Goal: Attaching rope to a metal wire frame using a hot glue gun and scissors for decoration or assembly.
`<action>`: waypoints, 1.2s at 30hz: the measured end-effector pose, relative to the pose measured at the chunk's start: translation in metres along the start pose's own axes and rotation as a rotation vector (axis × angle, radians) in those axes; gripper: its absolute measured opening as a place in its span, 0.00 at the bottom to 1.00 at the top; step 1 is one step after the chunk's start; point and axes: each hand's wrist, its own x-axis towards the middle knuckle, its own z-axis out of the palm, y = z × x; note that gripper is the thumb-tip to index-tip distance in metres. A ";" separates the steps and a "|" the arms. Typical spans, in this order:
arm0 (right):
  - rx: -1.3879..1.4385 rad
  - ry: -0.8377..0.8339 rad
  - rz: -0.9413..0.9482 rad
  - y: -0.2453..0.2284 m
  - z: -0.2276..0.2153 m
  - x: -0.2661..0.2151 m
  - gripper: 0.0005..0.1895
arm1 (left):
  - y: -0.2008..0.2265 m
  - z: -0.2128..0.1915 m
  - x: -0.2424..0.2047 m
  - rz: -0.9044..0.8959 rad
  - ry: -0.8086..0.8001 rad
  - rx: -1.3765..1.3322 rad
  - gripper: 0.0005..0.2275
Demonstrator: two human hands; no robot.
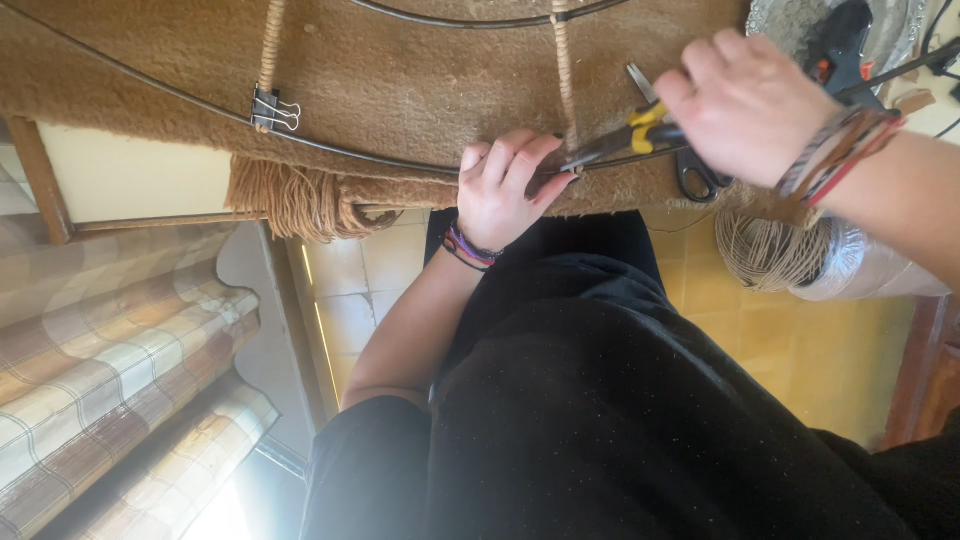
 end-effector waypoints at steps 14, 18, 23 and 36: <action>0.435 -0.420 0.439 0.012 0.003 0.018 0.28 | 0.004 -0.007 0.012 0.003 0.030 -0.075 0.12; 0.074 0.374 0.428 -0.013 0.014 -0.044 0.15 | 0.008 -0.013 0.018 0.020 -0.005 -0.095 0.10; 0.784 0.946 0.887 -0.055 0.049 -0.112 0.08 | 0.010 -0.015 0.018 -0.007 -0.054 -0.097 0.11; 0.553 0.104 0.877 0.005 0.141 -0.130 0.28 | 0.010 -0.004 0.010 -0.026 -0.071 -0.067 0.11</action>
